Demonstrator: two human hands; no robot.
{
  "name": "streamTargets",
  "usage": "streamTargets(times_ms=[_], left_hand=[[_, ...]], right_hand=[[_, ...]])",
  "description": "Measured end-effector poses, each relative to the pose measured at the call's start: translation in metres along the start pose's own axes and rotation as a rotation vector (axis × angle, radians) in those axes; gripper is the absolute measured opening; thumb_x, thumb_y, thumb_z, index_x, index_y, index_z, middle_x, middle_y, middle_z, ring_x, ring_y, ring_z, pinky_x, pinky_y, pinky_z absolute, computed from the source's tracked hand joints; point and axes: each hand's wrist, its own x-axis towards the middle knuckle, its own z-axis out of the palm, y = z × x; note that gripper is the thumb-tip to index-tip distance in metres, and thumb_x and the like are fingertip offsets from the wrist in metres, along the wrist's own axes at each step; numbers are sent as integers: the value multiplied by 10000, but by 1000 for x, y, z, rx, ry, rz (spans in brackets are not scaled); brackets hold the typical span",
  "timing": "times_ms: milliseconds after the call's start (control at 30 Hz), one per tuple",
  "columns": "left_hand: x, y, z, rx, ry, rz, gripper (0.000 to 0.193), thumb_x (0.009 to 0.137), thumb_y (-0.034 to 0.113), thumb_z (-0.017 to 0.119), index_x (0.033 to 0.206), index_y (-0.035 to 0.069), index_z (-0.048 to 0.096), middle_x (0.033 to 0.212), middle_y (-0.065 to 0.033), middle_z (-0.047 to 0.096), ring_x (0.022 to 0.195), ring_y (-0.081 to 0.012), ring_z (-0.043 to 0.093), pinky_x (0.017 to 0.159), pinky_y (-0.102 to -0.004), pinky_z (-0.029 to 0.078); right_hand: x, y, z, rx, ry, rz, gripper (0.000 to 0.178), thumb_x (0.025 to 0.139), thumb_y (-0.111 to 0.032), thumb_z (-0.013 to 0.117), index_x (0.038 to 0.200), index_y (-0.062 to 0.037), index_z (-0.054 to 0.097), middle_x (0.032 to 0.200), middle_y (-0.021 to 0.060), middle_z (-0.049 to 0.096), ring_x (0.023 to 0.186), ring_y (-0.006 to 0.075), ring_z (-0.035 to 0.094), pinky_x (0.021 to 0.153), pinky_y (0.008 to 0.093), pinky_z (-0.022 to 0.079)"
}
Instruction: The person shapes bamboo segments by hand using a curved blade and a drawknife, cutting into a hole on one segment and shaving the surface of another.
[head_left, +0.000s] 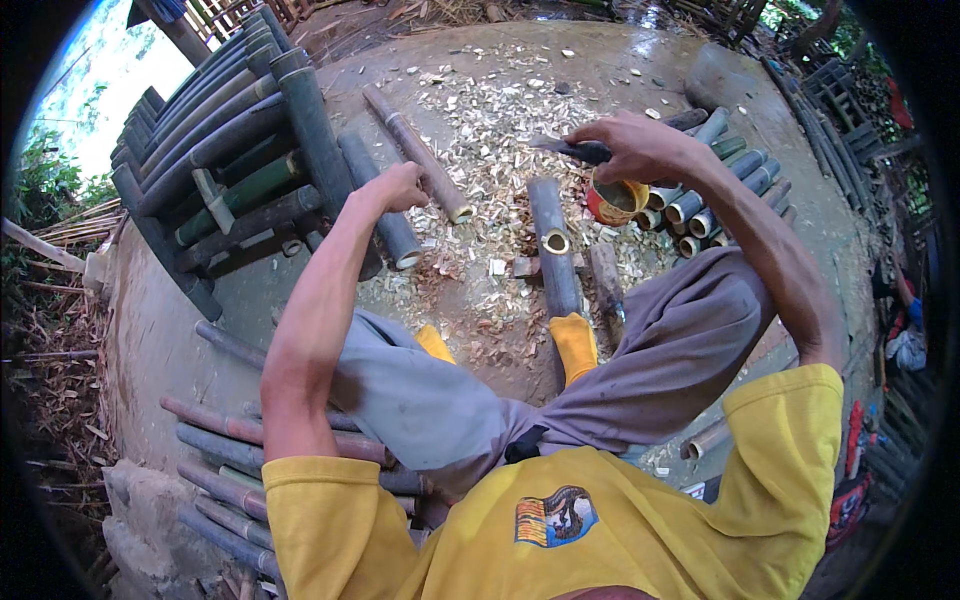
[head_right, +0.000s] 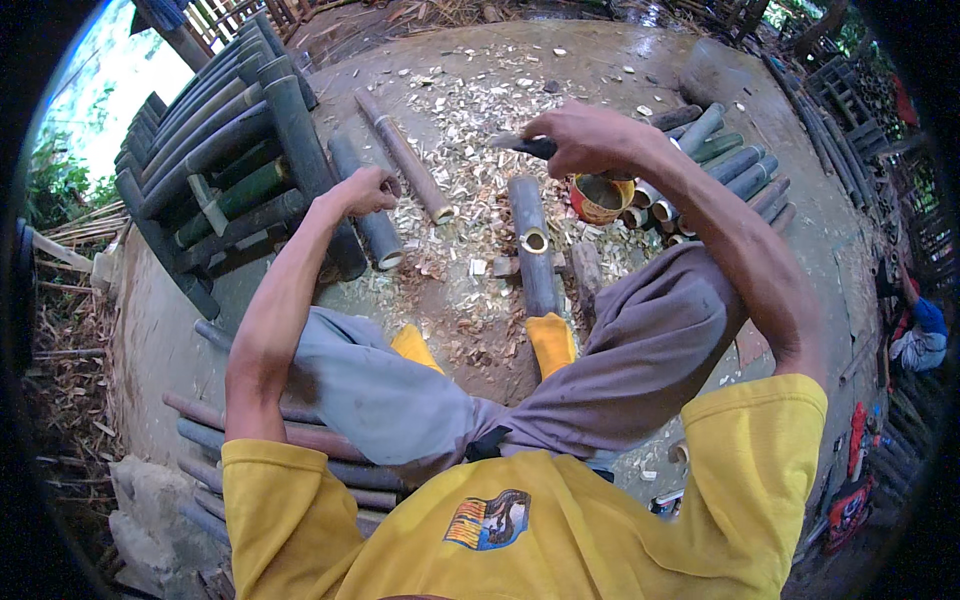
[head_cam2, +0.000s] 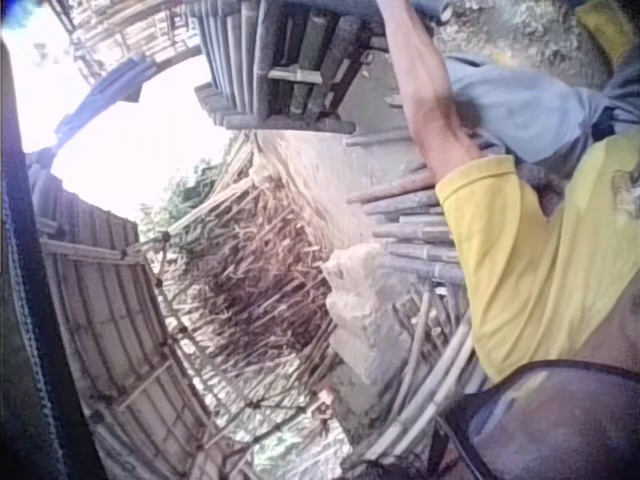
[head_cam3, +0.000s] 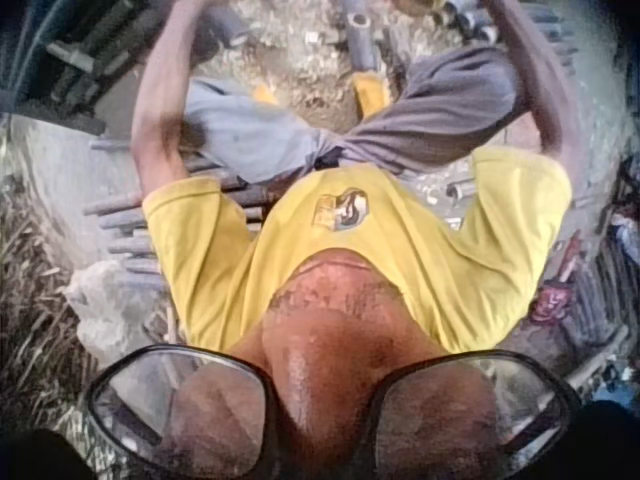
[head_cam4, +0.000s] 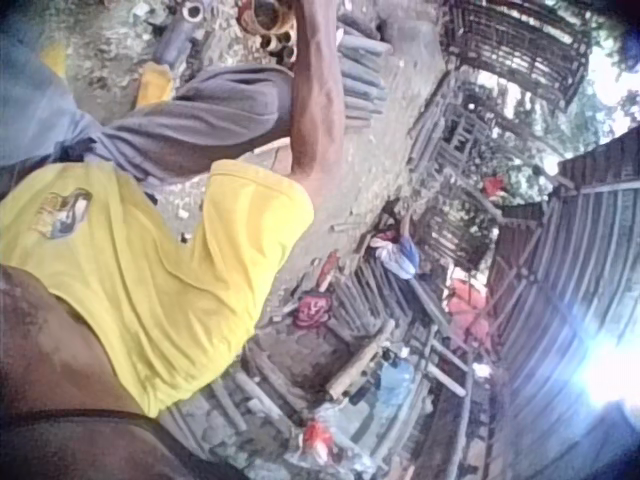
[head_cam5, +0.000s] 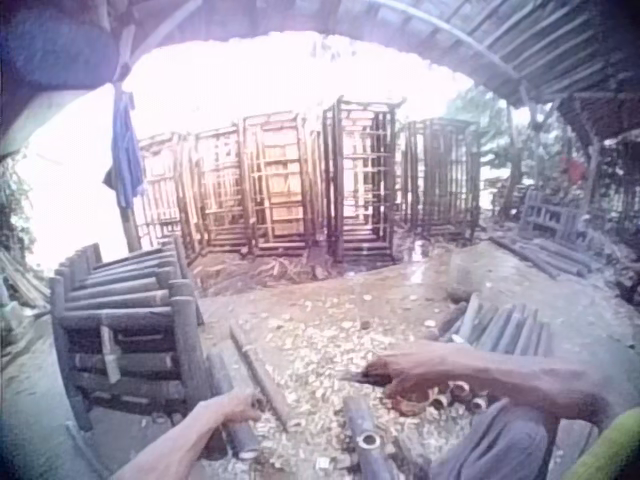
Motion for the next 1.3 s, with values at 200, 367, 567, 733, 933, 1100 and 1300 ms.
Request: streamTargets(times_ms=[200, 367, 567, 733, 933, 1100, 1300], left_hand=[[-4, -16, -3, -124, 8, -47, 226, 702, 109, 640, 901, 5, 612, 703, -76, 619, 627, -150, 595, 581, -295, 479], [-4, -39, -6, -104, 17, -133, 236, 694, 117, 652, 906, 18, 622, 742, -94, 634, 641, -168, 610, 594, -309, 494], [-4, -53, -8, -131, 72, -135, 240, 682, 130, 658, 905, 45, 632, 747, -105, 650, 631, -188, 617, 570, -319, 503], [-4, -53, -8, -95, 58, -152, 225, 673, 121, 649, 883, 43, 633, 730, -96, 645, 611, -190, 611, 555, -322, 500], [-4, -53, -8, -74, 16, -195, 256, 689, 119, 647, 924, 21, 626, 760, -102, 647, 652, -179, 615, 598, -319, 503], [2, -41, -6, -71, 22, -185, 265, 699, 119, 650, 944, 18, 630, 779, -105, 651, 686, -183, 623, 630, -322, 507], [6, -51, -9, -44, 24, -171, 242, 693, 135, 647, 922, 59, 638, 781, -119, 657, 664, -212, 625, 591, -333, 506]], right_hand=[[9, 19, 9, 54, -116, 51, 638, 668, -210, 677, 1269, -95, 497, 1058, 180, 620, 914, 307, 607, 835, 390, 484], [10, 12, 1, 45, -219, 11, 646, 680, -250, 696, 1281, -132, 491, 1087, 170, 611, 956, 299, 599, 861, 388, 465], [18, 14, 3, 19, -204, -34, 640, 696, -258, 685, 1292, -151, 482, 1105, 169, 602, 969, 285, 603, 823, 383, 488], [21, 13, 2, 18, -200, -85, 635, 711, -292, 692, 1300, -181, 479, 1108, 177, 599, 990, 291, 595, 839, 389, 482], [21, 5, 0, 56, -241, -56, 634, 723, -288, 699, 1306, -181, 472, 1123, 152, 599, 977, 268, 608, 806, 382, 505], [21, 16, 1, 63, -249, -36, 637, 723, -293, 705, 1304, -179, 471, 1153, 155, 582, 977, 267, 608, 807, 378, 504], [23, 15, 2, 41, -239, -61, 640, 733, -299, 703, 1311, -174, 459, 1162, 163, 567, 1021, 272, 584, 842, 380, 487]])
